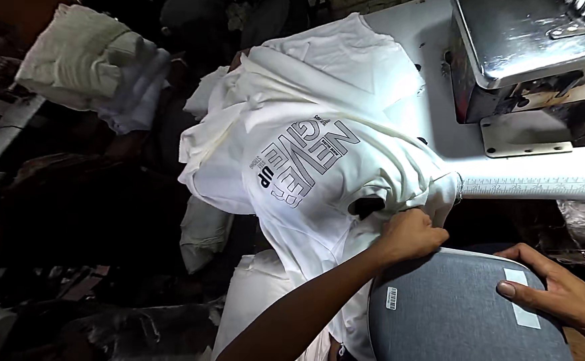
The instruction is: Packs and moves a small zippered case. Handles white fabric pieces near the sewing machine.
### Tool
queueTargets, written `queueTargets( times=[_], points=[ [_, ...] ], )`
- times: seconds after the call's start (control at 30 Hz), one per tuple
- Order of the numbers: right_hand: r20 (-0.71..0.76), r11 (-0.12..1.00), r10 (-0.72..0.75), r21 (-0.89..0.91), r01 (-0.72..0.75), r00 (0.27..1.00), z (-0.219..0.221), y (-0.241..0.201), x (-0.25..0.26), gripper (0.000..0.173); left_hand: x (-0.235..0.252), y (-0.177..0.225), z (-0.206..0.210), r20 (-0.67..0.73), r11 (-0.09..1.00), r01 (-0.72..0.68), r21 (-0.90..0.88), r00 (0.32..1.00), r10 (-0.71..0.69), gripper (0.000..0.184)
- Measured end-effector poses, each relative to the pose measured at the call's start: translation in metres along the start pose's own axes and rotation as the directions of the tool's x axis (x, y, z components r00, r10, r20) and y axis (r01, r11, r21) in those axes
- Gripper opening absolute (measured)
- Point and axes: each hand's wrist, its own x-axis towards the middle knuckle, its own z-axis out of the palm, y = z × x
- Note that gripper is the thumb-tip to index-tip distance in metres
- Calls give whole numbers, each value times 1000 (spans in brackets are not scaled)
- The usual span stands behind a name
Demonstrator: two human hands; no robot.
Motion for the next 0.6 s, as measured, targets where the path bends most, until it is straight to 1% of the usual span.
queueTargets(
  times=[0.07,0.17,0.23,0.3,0.4,0.53,0.6],
  points=[
    [-12,999,-21,49,22,1000,0,-3,-5,65,-15,-18,-9,-94,996,44,-74,994,-51,45],
    [-44,992,-66,100,70,997,3,-4,-14,68,-49,-36,-16,-170,954,102,-281,973,-154,46],
    [-59,987,-117,101,123,991,4,-7,-19,68,-63,-46,-11,-195,870,93,-484,958,-210,42],
    [-65,981,-169,89,175,983,6,-14,-23,66,-76,-53,-2,-215,759,46,-650,946,-241,39],
    [-54,972,-208,96,212,977,9,-27,-25,62,-86,-55,0,-195,630,19,-776,943,-268,37],
    [-74,970,-206,115,214,976,12,-22,-20,65,-93,-53,0,-144,519,48,-854,935,-324,38],
    [-81,964,-230,120,238,970,14,-22,-19,65,-94,-53,-2,-81,452,100,-886,928,-363,39]
  ],
)
